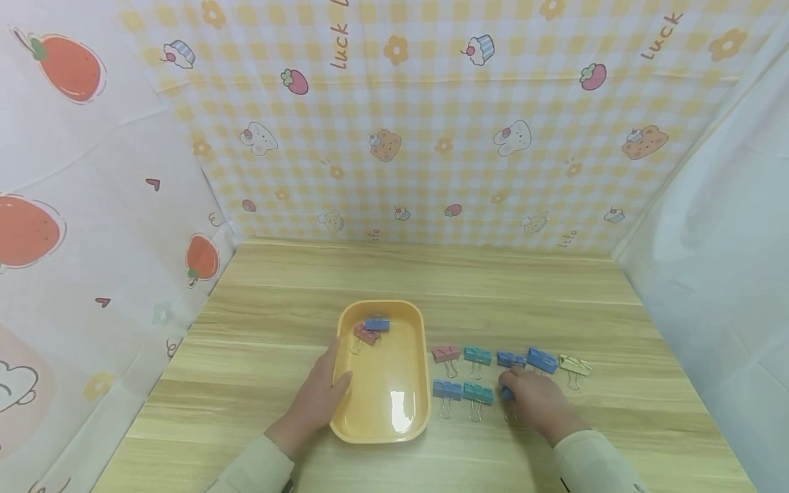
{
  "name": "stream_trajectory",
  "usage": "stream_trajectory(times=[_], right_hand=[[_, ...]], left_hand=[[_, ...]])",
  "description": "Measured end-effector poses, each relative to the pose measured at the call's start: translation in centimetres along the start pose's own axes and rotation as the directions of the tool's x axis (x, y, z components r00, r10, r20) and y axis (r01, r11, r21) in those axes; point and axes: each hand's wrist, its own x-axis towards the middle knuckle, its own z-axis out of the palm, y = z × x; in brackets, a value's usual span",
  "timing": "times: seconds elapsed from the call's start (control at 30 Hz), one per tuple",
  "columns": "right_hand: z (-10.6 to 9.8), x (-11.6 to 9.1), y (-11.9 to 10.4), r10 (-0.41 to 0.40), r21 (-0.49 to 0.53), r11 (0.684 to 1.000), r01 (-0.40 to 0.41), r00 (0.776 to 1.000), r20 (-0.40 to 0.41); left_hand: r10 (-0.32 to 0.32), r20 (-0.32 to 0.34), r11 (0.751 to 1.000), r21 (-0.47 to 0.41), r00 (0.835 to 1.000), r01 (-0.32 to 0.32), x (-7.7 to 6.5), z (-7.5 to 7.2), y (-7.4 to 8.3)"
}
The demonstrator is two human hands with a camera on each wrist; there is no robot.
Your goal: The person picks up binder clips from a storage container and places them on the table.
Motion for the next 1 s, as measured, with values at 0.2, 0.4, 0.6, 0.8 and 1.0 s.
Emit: stream_trajectory(times=[0.2,0.4,0.6,0.8,1.0], right_hand=[[0.22,0.04,0.1,-0.006,-0.002,1.0,0.006,1.0,0.003],[0.22,0.02,0.06,-0.011,-0.009,1.0,0.011,1.0,0.004],[0.13,-0.03,-0.18,-0.021,-0.016,1.0,0.021,1.0,-0.009],[0.03,0.03,-0.37,-0.006,-0.022,1.0,0.006,1.0,0.006],[0.09,-0.03,-0.38,-0.004,-0.03,1.0,0.004,1.0,0.022]], left_hand=[[0.004,-0.002,1.0,-0.008,1.0,-0.004,-0.02,-0.02,-0.03],[0.008,-0.002,1.0,-0.004,1.0,-0.008,0.01,0.03,-0.14],[0.018,-0.011,1.0,-0.002,1.0,-0.018,0.07,0.1,-0.24],[0.015,-0.009,1.0,-0.005,1.0,-0.015,0.03,0.09,-0.22],[0.011,-0.008,1.0,-0.014,1.0,-0.012,0.03,0.11,-0.23]])
